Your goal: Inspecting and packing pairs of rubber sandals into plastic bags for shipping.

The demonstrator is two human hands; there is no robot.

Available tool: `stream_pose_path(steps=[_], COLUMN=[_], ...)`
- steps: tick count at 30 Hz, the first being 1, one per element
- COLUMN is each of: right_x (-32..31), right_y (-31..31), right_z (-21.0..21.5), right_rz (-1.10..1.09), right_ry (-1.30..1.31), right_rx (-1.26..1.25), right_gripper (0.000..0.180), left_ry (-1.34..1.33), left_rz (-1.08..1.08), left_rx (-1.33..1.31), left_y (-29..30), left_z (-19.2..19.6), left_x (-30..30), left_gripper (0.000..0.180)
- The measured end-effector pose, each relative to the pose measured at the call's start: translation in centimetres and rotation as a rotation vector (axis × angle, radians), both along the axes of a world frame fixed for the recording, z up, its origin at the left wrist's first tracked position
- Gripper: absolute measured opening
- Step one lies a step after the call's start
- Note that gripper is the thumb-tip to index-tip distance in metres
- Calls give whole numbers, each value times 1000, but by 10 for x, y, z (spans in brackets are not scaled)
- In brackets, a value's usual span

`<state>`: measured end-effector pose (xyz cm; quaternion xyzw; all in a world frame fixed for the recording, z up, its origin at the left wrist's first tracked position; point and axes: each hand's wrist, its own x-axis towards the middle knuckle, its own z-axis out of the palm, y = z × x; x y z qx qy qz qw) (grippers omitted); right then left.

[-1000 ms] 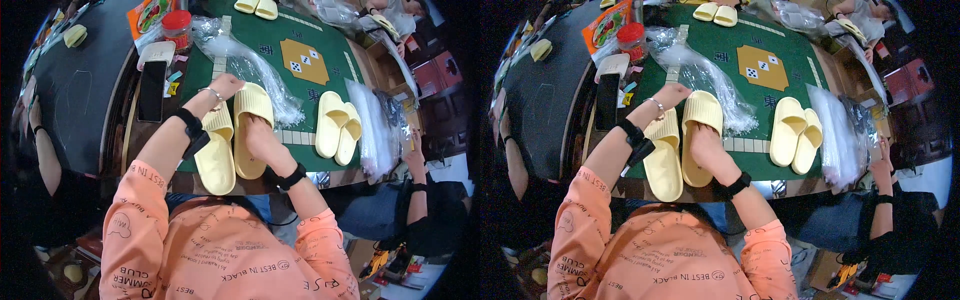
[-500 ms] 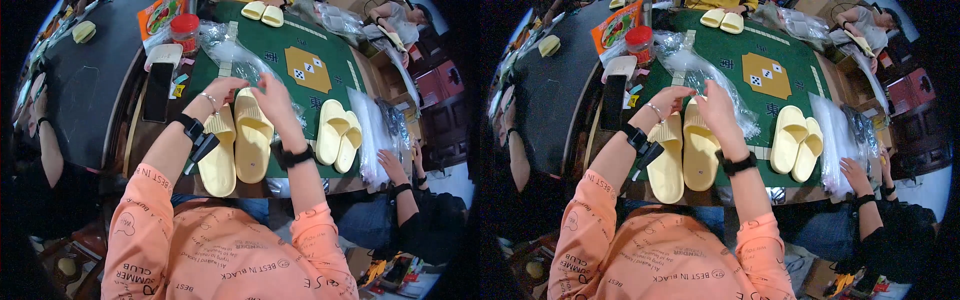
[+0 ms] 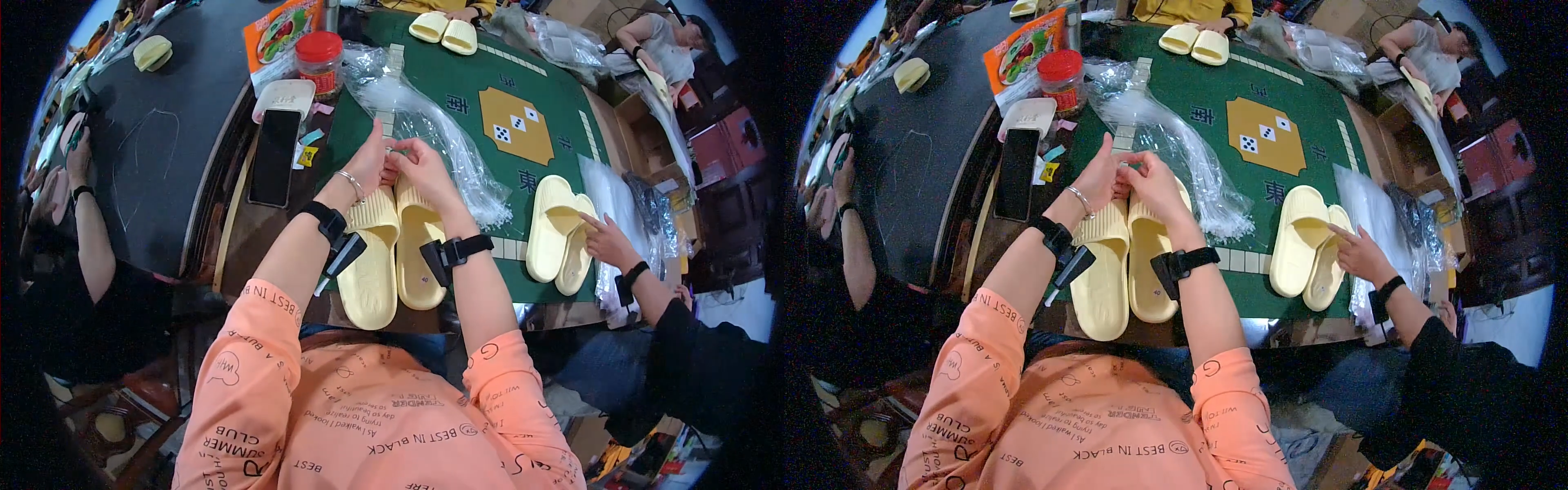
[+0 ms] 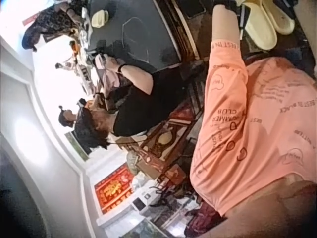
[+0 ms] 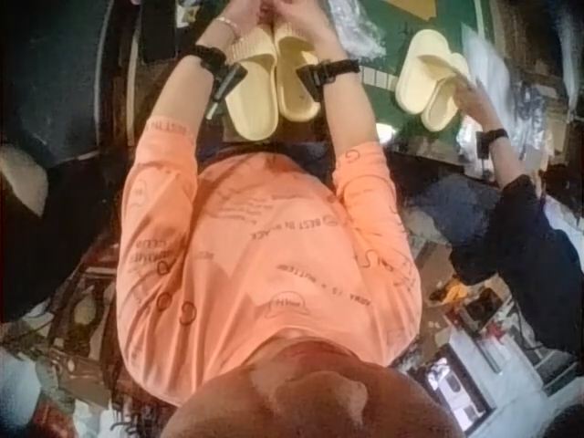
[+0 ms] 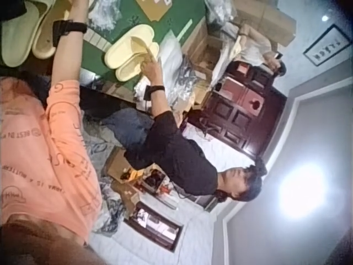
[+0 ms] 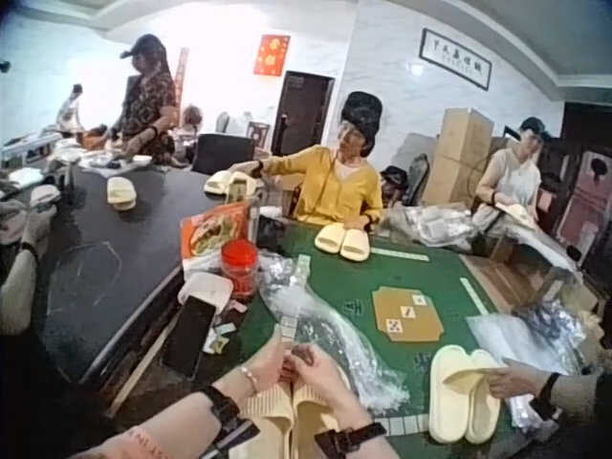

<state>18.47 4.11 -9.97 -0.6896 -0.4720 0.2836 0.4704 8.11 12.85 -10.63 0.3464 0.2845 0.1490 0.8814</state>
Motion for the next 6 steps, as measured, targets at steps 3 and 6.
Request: stream_pose_path(steps=[3,6], right_x=[6,6], right_y=[4,5], right_z=[-13,-17], right_rz=[19,-23], right_ry=[154,310], right_rx=[125,197], right_gripper=[16,16], left_ry=[-34,-15], left_rz=[-137,-54], left_rx=[93,131], left_y=[-3,-8], left_z=[5,6], left_x=[7,11], left_gripper=[69,64])
